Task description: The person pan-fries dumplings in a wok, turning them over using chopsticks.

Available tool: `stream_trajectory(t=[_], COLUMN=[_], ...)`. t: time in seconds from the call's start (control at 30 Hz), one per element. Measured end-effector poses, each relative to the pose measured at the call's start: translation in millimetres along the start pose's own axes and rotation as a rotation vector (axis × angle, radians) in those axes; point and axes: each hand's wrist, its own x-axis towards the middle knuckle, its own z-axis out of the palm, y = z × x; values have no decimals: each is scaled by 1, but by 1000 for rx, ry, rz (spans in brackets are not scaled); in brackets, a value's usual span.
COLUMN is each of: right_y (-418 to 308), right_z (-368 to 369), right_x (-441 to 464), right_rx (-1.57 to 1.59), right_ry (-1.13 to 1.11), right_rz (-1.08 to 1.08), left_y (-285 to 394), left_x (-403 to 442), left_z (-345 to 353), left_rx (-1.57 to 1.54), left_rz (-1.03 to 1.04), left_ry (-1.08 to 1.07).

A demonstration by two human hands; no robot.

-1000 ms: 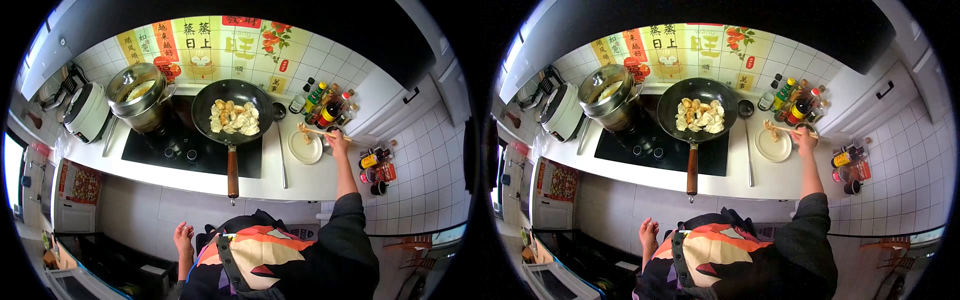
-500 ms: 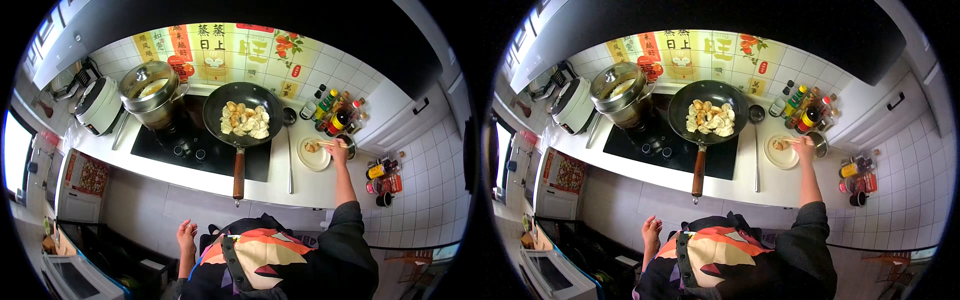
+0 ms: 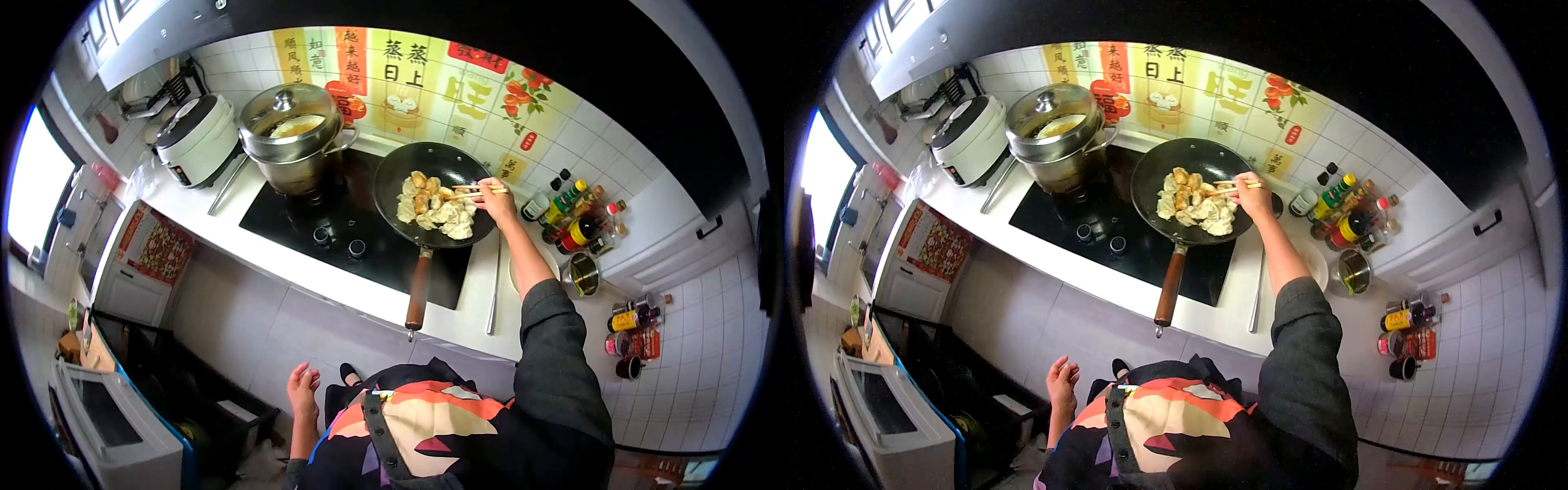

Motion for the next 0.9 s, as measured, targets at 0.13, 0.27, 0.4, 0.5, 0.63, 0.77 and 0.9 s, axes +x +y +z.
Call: stream_trajectory(t=[0.13,0.27,0.4,0.5,0.63,0.77,0.9], right_y=[20,34,47,51,41,41,59], right_z=[11,1,-17,-28,-44,-59,-75], right_x=[20,32,43,43,34,27,31], right_rx=[25,278,466,595,719,794,928], right_ry=[36,192,295,325,333,339,340], right_rz=[117,151,230,281,331,390,408], left_y=[-6,-9,-9,-10,-9,-8,-8], left_x=[-9,-15,-14,-13,-9,-7,-6], left_z=[-18,-23,-21,-19,-19,-17,-15], left_rx=[-20,-11,-31,-38,-37,-28,-18], left_rz=[-5,-7,-2,3,13,10,-4], left_ry=[75,122,131,116,88,82,78])
